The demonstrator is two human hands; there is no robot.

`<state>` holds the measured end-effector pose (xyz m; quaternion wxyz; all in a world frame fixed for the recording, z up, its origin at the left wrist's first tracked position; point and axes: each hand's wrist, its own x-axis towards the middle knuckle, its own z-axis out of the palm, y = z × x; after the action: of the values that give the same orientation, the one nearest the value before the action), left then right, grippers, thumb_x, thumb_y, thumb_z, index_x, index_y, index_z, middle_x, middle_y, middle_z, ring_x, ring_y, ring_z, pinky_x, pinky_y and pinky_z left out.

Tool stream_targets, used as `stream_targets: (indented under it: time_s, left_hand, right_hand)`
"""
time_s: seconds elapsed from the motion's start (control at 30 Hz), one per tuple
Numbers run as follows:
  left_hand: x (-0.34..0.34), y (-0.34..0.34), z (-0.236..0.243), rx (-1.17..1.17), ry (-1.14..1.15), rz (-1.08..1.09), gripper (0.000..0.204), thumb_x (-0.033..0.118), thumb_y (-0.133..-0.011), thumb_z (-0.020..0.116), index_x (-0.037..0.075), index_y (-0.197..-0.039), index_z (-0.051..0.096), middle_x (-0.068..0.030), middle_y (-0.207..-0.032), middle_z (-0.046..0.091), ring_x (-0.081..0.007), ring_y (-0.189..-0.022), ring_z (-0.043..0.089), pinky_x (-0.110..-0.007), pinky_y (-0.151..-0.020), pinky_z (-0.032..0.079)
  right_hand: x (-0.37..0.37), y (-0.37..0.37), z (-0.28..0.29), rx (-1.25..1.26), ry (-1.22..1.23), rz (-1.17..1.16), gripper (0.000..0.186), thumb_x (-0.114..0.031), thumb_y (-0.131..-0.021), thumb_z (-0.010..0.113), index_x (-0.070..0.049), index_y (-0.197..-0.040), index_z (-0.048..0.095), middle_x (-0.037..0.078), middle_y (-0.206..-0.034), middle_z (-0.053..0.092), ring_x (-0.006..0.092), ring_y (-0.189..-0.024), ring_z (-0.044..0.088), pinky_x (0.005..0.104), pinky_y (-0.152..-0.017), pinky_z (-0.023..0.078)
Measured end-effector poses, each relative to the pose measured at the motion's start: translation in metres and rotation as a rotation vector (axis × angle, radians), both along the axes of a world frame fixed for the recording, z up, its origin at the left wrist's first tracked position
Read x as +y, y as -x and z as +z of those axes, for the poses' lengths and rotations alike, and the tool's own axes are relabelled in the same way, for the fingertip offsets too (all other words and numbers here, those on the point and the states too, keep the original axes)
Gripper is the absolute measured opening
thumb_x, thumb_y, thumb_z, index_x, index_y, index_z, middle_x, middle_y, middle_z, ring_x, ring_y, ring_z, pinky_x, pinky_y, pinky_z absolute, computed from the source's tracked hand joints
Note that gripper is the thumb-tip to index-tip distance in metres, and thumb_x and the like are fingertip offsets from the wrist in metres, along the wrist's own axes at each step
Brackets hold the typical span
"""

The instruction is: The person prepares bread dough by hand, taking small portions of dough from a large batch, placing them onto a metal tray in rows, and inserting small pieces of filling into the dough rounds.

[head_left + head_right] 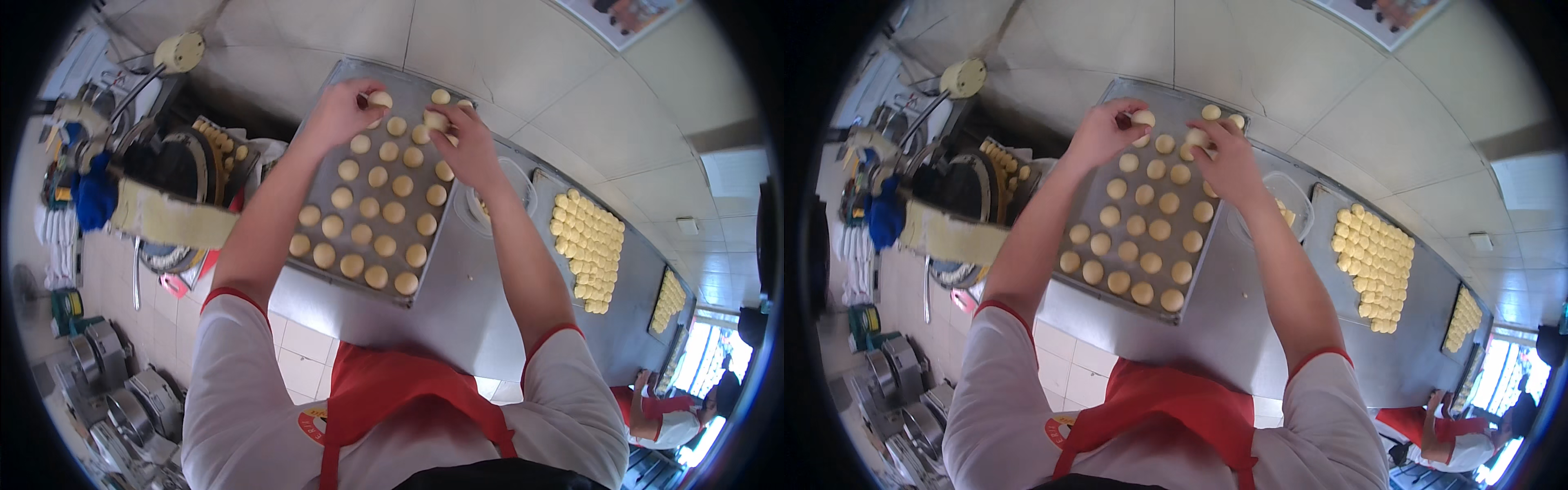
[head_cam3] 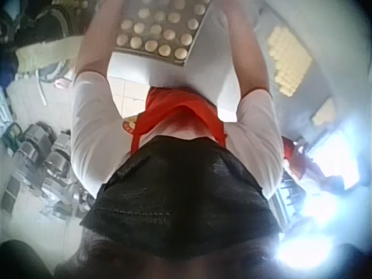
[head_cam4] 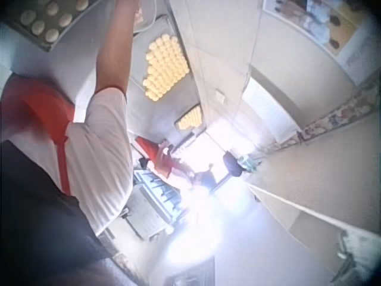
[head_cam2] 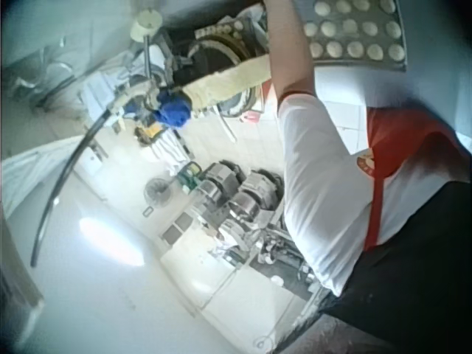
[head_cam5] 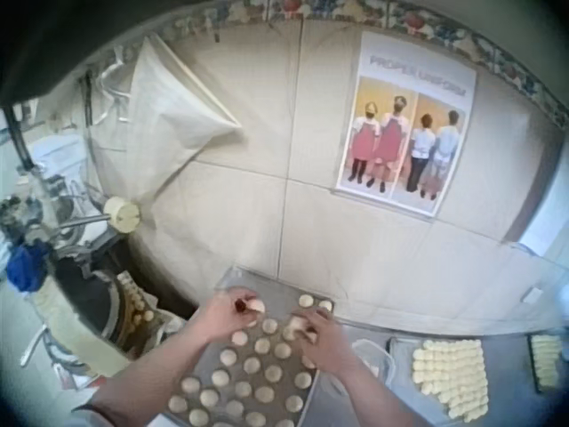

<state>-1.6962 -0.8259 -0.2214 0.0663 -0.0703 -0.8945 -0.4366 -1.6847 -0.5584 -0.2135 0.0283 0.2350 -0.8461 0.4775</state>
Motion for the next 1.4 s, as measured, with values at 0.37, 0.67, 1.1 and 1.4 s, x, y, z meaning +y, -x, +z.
stream_targets:
  time_s: [0.37,0.67,1.1,1.4]
  left_hand:
    - [-0.042,0.097,-0.063,-0.057,0.161,-0.355,0.045,0.016,-0.082,0.079,0.006,-0.126,0.077,-0.0193,-0.113,0.078,-0.0349,-0.102,0.076,-0.042,-0.092,0.06]
    - [-0.042,0.1,-0.046,-0.184,0.141,-0.452,0.067,0.014,-0.098,0.069,0.016,-0.162,0.05,-0.0076,-0.166,0.052,-0.0282,-0.145,0.054,-0.044,-0.12,0.044]
    - [0.083,-0.173,0.019,0.137,-0.262,-0.314,0.046,0.008,-0.099,0.066,-0.004,-0.143,0.064,-0.0223,-0.158,0.051,-0.0352,-0.149,0.049,-0.05,-0.124,0.038]
    - [0.368,-0.331,-0.039,-0.424,-0.709,-0.46,0.063,-0.003,-0.095,0.066,0.0,-0.156,0.05,-0.0201,-0.159,0.052,-0.0308,-0.142,0.057,-0.048,-0.119,0.046]
  right_hand:
    - [-0.058,0.091,-0.069,0.13,-0.426,0.127,0.041,-0.007,-0.088,0.072,-0.008,-0.129,0.069,0.016,-0.117,0.067,0.0395,-0.108,0.068,0.0493,-0.091,0.058]
    - [0.005,0.028,-0.042,0.332,-0.186,-0.152,0.036,-0.01,-0.092,0.073,-0.006,-0.128,0.071,0.015,-0.131,0.068,0.0371,-0.12,0.066,0.0452,-0.099,0.057]
    - [0.464,-0.282,-0.162,-0.101,-0.692,-1.472,0.045,-0.017,-0.087,0.076,-0.002,-0.129,0.068,0.028,-0.141,0.057,0.0458,-0.128,0.059,0.0501,-0.109,0.051]
    - [0.473,-0.386,-0.102,-0.409,0.744,-0.977,0.019,-0.014,-0.101,0.057,-0.007,-0.116,0.066,0.004,-0.096,0.07,0.0172,-0.085,0.07,0.0318,-0.066,0.055]
